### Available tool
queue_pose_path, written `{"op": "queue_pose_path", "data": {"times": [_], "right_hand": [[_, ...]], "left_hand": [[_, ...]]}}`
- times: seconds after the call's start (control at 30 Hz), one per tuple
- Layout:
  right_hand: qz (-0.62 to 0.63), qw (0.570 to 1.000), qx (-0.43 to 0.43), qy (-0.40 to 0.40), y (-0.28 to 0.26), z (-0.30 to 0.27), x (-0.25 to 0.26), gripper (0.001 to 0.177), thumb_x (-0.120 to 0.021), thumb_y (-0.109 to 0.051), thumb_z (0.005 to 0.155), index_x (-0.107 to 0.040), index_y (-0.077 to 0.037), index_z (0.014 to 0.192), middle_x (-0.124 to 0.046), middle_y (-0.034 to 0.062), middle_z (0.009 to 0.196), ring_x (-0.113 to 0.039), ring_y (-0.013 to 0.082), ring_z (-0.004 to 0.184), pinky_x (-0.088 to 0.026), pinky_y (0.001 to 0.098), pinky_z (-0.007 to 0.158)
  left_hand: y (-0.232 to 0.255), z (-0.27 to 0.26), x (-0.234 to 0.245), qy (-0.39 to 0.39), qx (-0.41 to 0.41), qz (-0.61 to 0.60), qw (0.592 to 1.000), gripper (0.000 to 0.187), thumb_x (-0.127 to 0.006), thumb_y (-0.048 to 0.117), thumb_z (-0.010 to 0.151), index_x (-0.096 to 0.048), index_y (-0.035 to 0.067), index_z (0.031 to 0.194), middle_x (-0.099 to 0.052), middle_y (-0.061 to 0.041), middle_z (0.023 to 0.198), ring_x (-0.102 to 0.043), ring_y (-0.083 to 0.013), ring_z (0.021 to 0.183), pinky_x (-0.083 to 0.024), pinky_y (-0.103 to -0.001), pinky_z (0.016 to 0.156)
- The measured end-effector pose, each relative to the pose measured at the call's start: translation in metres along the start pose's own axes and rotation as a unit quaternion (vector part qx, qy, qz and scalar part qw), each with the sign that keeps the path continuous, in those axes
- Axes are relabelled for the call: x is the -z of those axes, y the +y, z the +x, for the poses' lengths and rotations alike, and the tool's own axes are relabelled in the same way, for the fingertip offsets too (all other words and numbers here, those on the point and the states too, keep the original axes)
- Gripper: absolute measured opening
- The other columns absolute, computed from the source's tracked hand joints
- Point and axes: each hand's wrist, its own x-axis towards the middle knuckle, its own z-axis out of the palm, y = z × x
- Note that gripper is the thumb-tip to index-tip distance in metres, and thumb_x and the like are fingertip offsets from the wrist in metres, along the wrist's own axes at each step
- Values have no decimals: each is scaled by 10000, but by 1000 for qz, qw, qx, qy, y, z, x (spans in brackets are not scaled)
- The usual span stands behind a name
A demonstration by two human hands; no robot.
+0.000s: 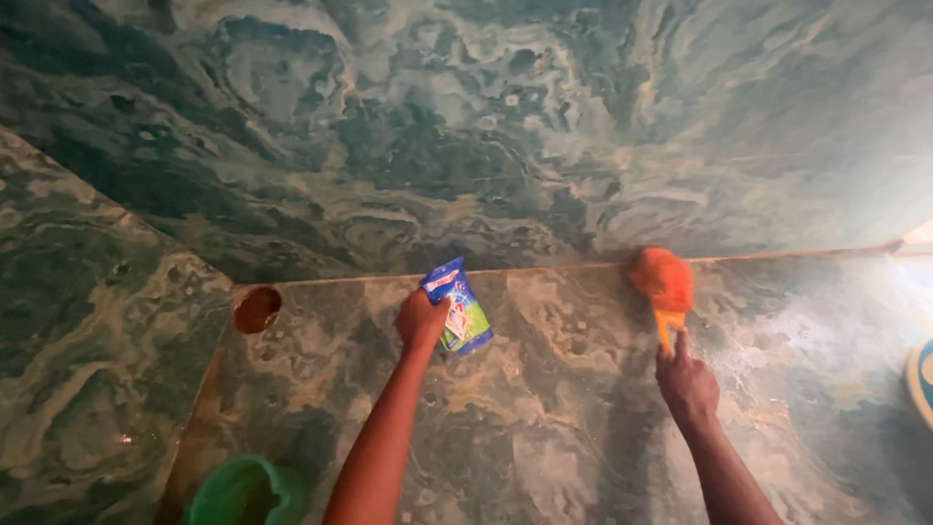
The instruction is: The person scrubs tiled walls and a floor area using a brush, applies cleaning product from a packet, and rinses the surfaces using water from a cup and bucket.
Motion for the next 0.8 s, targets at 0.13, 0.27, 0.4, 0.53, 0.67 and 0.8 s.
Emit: {"op": "queue_pose_path", "data": {"times": [0.13, 0.27, 0.4, 0.53, 0.67, 0.8], "right_hand": [[19, 999, -25, 12, -23, -12, -13, 713, -505, -459, 1009, -333, -159, 1633, -719, 210, 682, -718, 411, 620, -563, 536, 563], [133, 987, 66, -59, -108, -32, -44, 726, -504, -444, 975, -246, -211, 1613, -697, 186, 677, -687, 396, 572, -550, 551, 517], [43, 976, 201, -73, -183, -43, -52, 759, -497, -337, 989, -220, -97, 1654, -696, 167, 701, -702, 339, 577, -582, 510, 515], [41, 981, 176, -76, -166, -23, -43, 678, -497, -385, 978, -263, -224, 1594, -713, 190, 758, -724, 388, 649, -583, 544, 561], [121, 989, 56, -71, -61, 11, -22, 600, -504, -417, 984, -318, -255, 1531, -721, 197, 730, -704, 435, 635, -547, 587, 551], [55, 998, -5, -17, 27, 14, 14, 785, -514, -482, 941, -237, -275, 1646, -710, 250, 720, -707, 474, 639, -555, 609, 581]], "left_hand": [[0, 5, -15, -3, 1, -25, 1000, 379, -769, 388, 787, -756, 103, 1037, -756, -177, 1034, -710, -392, 997, -567, -519, 856], [7, 12, -34, 15, -7, -90, 996, 361, -785, 352, 767, -752, 84, 1007, -764, -186, 1010, -715, -394, 991, -564, -517, 851], [21, 12, -35, 21, -73, -112, 991, 330, -785, 331, 775, -760, 58, 958, -756, -206, 966, -727, -398, 954, -573, -511, 830], [27, 5, -16, 12, -66, -51, 996, 309, -779, 309, 760, -777, 98, 985, -759, -191, 966, -708, -411, 952, -557, -526, 824], [10, -4, 8, -22, -35, -10, 999, 336, -799, 371, 781, -769, 93, 968, -753, -183, 962, -722, -395, 943, -570, -507, 837], [7, -16, 22, 23, -222, 58, 973, 290, -852, 302, 718, -782, 112, 926, -718, -122, 965, -642, -359, 1011, -515, -502, 839]]}}
